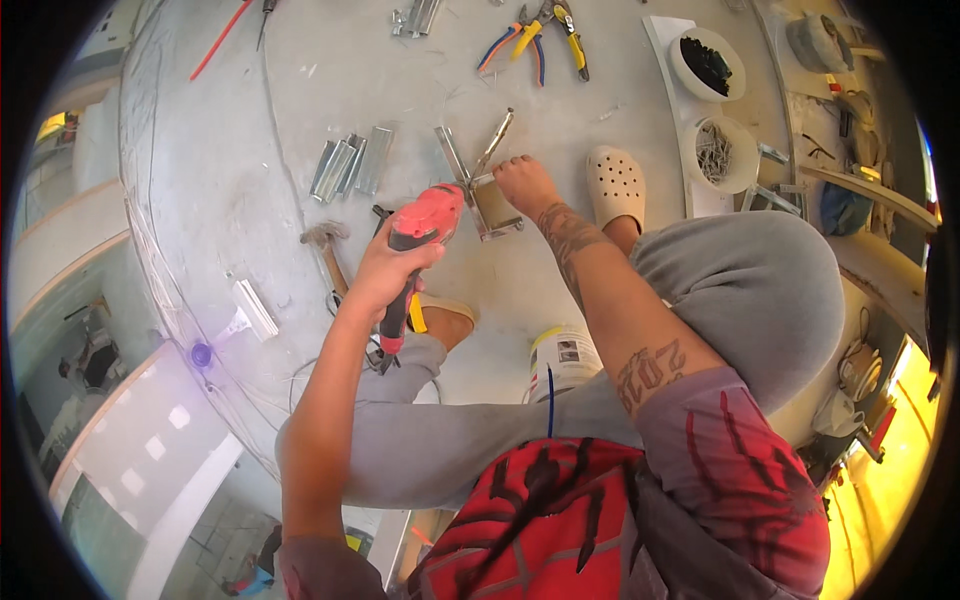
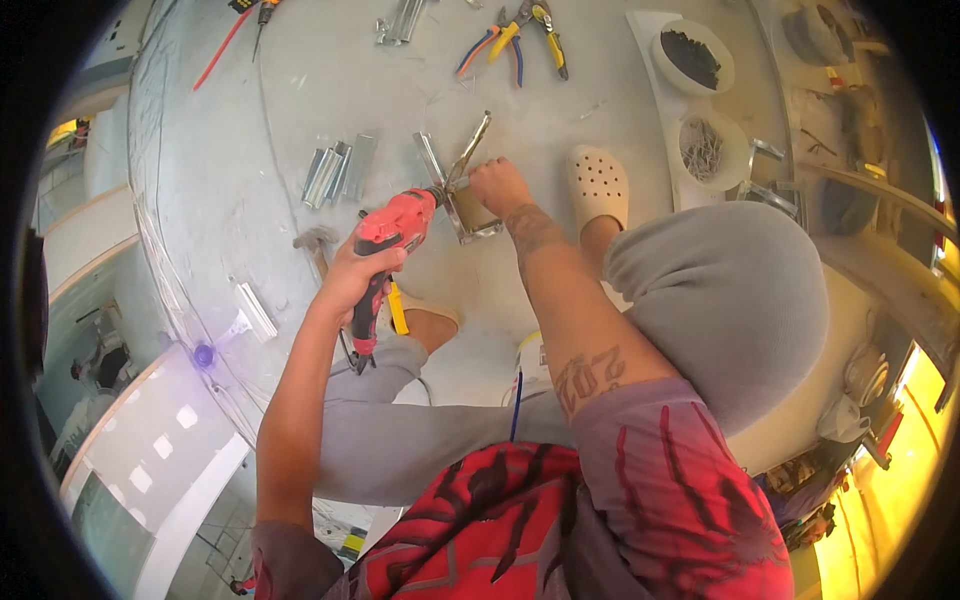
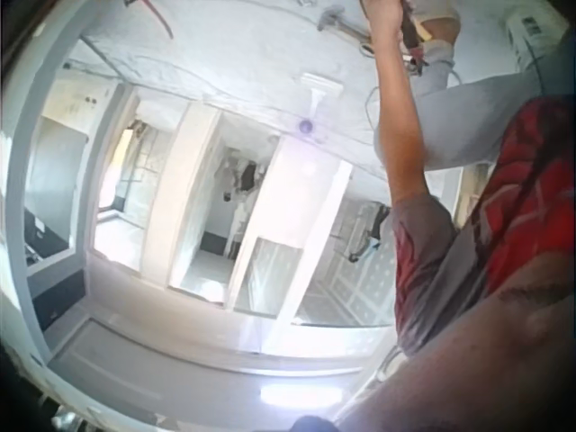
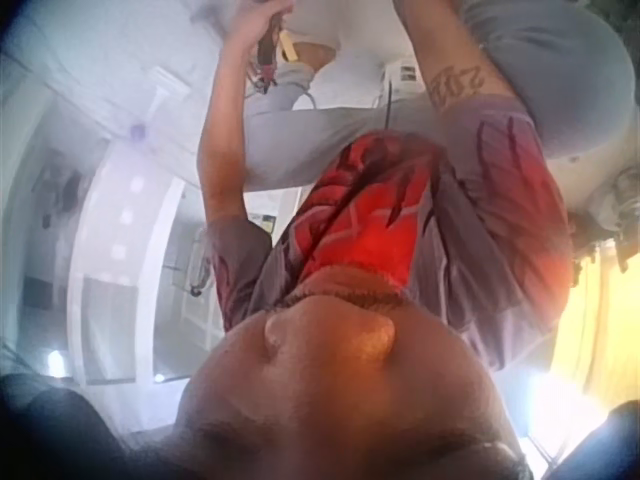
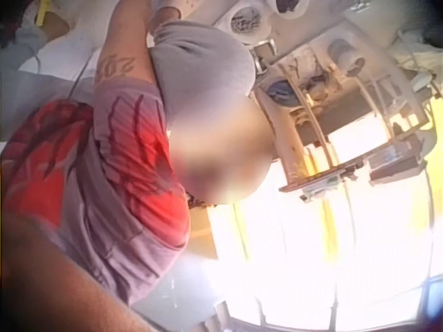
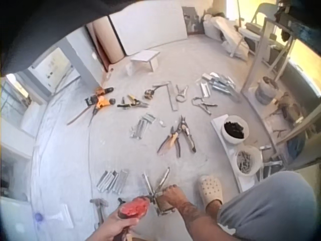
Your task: Assemble metal frame components using clamps, a drill, and a rivet tool.
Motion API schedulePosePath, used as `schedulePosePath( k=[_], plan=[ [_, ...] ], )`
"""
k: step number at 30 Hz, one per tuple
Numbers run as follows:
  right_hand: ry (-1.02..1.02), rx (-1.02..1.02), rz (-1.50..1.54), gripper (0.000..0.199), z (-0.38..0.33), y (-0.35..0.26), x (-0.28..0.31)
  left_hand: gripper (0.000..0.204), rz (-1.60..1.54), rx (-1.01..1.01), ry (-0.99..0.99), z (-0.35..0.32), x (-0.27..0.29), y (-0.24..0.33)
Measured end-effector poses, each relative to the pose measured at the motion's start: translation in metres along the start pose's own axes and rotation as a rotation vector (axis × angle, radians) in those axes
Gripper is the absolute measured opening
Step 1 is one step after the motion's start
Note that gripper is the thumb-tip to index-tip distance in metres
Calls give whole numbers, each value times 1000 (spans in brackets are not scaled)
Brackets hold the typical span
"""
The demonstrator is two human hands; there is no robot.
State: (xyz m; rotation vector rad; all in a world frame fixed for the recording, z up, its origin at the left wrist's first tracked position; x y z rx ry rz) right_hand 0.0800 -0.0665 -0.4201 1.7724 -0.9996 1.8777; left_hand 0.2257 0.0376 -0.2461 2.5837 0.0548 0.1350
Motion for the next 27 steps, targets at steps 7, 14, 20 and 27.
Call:
schedulePosePath(
  k=[7, 14, 20, 27],
  plan=[
    [39, -2, 4, 7, -4, -2, 0, 67, 123, -27, -10, -20, 7, 24],
    [-247, -92, -15, 15, 6, 0, -11, 72, 194, -462, 241, -194, 118, 66],
    [159, -300, -86, 27, -12, 8, 57, 83, -437, -594, 141, -409, 194, -29],
    [466, -204, 776, 28, 27, -79, 218, 80, -382, -384, 857, -429, 162, -270]
  ],
)
Point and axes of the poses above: each hand's wrist, its own z-axis towards the middle knuckle, its own x-axis out of the back of the hand, y = z × x, the point moved 7 cm from there along z, towards the middle knuckle, and after that the axes turned 2 degrees about -x, right-handed, at the moved point
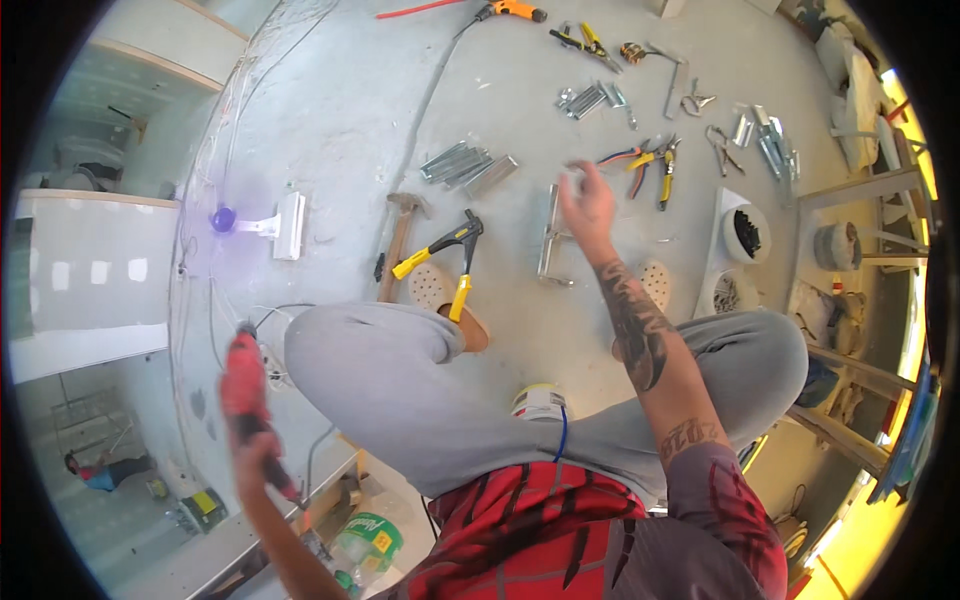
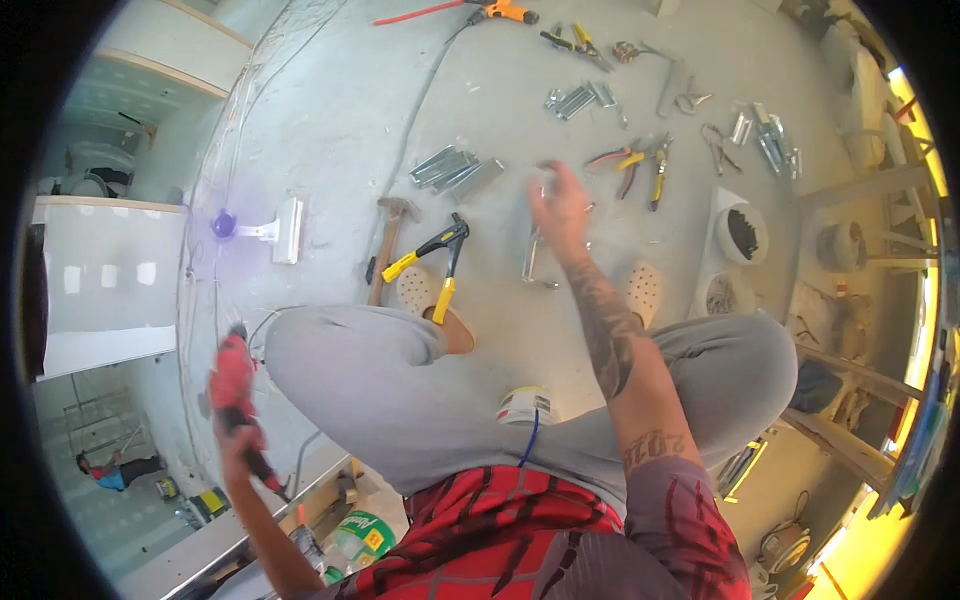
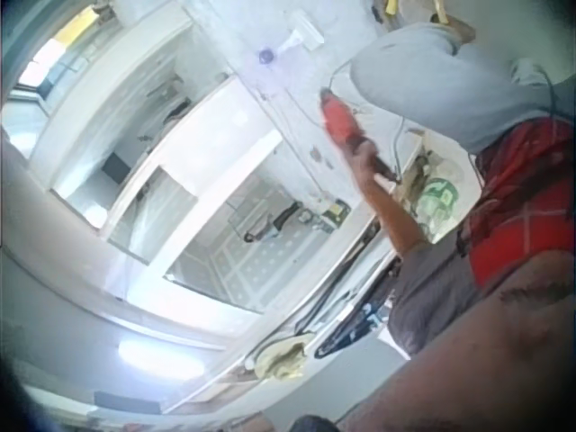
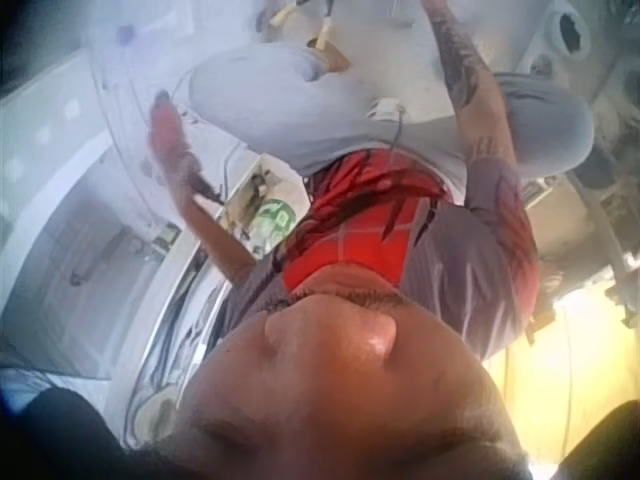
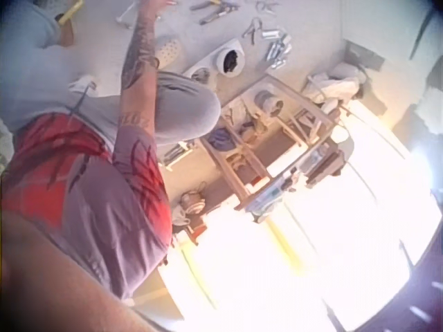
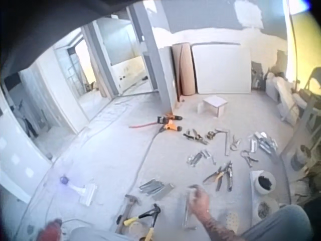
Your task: Assemble metal frame components using clamps, a drill, and a rivet tool.
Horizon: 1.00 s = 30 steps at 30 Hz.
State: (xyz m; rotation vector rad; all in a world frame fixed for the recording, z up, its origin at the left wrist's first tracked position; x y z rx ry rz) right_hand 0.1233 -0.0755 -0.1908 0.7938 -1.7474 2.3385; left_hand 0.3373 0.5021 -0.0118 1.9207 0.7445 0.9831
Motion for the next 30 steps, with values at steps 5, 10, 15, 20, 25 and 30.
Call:
schedulePosePath(
  k=[5, 10, 15, 20, 25, 30],
  plan=[
    [-763, 313, 775, 22, -65, -262, 17, 71, 302, -213, 249, -33, -116, -149],
    [-1422, 40, 1039, 20, -180, -413, 51, 69, 321, -85, 269, -27, -144, -228],
    [-1471, 309, 965, 19, -216, -424, 37, 67, 367, -97, 264, -17, -138, -239],
    [-1393, 618, 687, 18, -244, -404, 29, 65, 379, -103, 276, -6, -138, -242],
    [-1231, 911, 372, 17, -267, -390, 31, 63, 410, -161, 246, 13, -140, -235],
    [-1144, 1023, 175, 16, -265, -378, 42, 61, 437, -207, 234, 33, -145, -225]
  ],
)
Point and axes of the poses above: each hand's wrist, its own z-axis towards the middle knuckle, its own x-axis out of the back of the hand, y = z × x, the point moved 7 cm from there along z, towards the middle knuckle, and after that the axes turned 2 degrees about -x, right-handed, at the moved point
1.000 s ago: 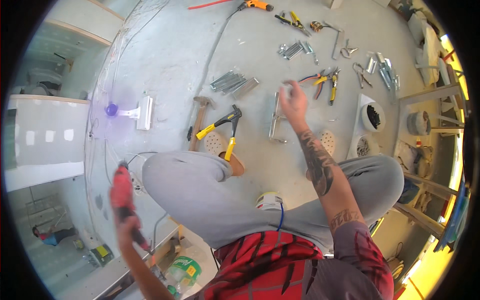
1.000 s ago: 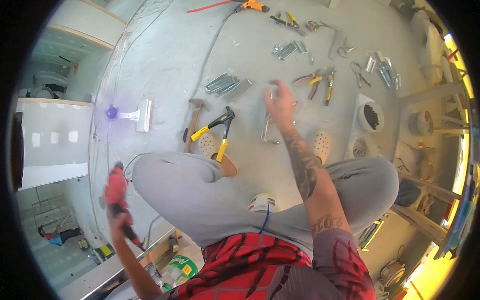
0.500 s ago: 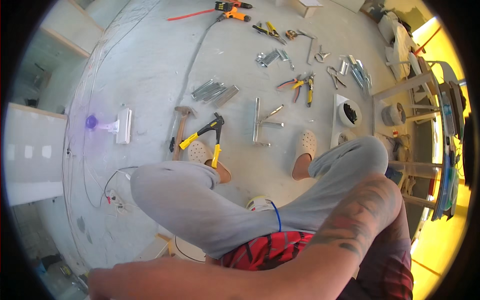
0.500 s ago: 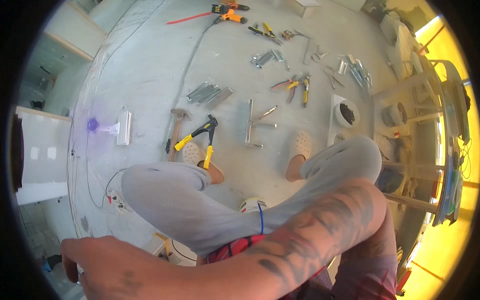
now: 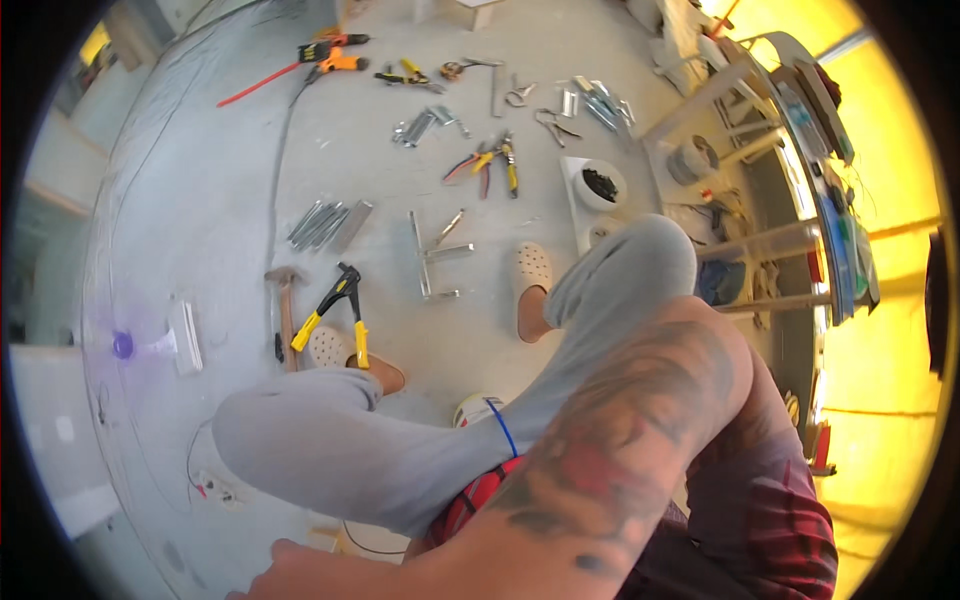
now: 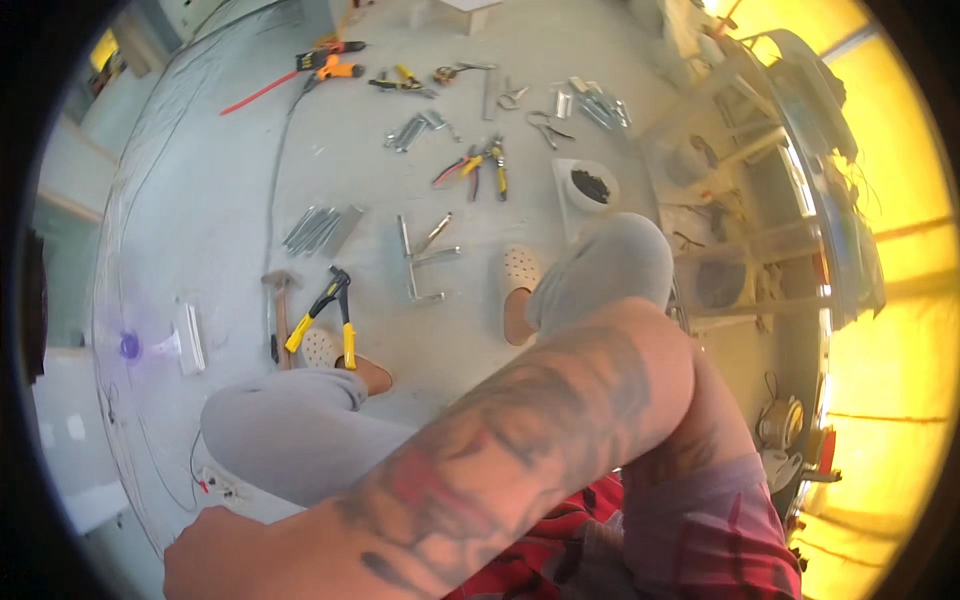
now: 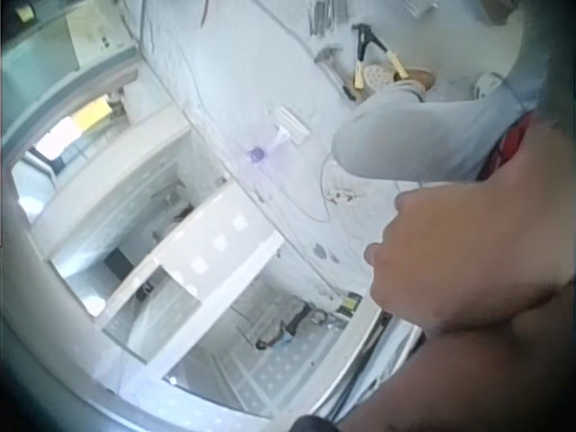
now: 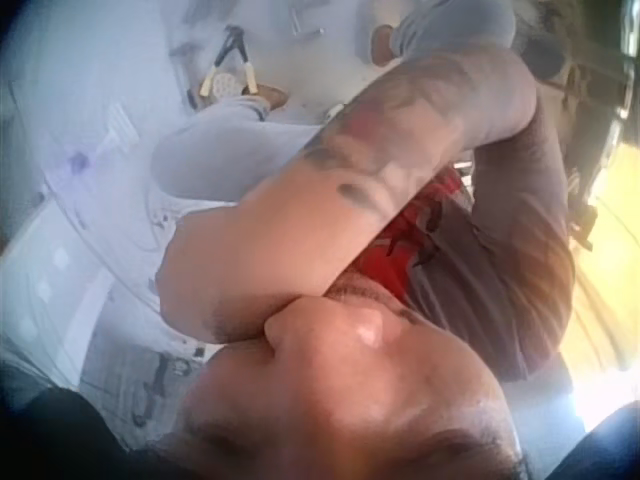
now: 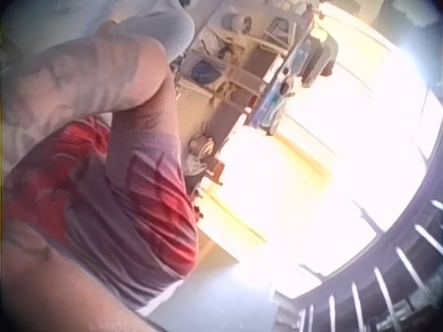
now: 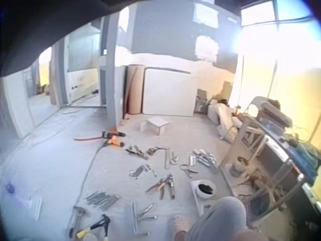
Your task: Assemble metal frame components using clamps, a drill, and a rivet tool.
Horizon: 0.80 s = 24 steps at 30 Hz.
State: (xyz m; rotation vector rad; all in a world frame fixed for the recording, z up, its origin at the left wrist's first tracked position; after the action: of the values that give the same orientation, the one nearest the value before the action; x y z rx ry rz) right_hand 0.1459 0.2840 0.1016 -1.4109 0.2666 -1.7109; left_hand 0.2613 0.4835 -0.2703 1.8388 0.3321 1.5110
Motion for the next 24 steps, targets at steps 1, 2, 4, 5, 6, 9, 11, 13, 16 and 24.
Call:
schedulePosePath(
  k=[1, 2, 4, 5, 6, 9, 11, 13, 16, 24],
  plan=[
    [14, -3, -21, 16, -5, 0, 6, 61, 10, -15, -1, 4, 0, 1],
    [21, -7, -43, 16, -11, 1, 14, 60, 13, -25, 3, 8, 0, 3],
    [43, -39, -74, 15, -27, 1, 34, 60, 26, -35, 11, 17, -1, 5],
    [78, -69, -56, 15, -40, 4, 48, 59, 34, -48, 10, 22, -2, 7],
    [121, -97, -30, 15, -56, 7, 62, 59, 45, -57, 12, 27, -2, 10],
    [416, -154, 247, 19, -147, 27, 124, 58, 89, -92, 19, 44, -3, 20],
    [769, -424, 305, 25, -256, 53, 166, 57, 117, -119, 30, 56, -6, 30],
    [1374, -744, 322, 29, -393, 84, 187, 56, 148, -151, 52, 70, -7, 43],
    [1429, -1298, -89, 28, -556, 144, 170, 55, 187, -220, 104, 94, 0, 69],
    [791, -1859, -549, 24, -727, 304, 48, 53, 238, -445, 307, 159, 87, 175]
  ],
)
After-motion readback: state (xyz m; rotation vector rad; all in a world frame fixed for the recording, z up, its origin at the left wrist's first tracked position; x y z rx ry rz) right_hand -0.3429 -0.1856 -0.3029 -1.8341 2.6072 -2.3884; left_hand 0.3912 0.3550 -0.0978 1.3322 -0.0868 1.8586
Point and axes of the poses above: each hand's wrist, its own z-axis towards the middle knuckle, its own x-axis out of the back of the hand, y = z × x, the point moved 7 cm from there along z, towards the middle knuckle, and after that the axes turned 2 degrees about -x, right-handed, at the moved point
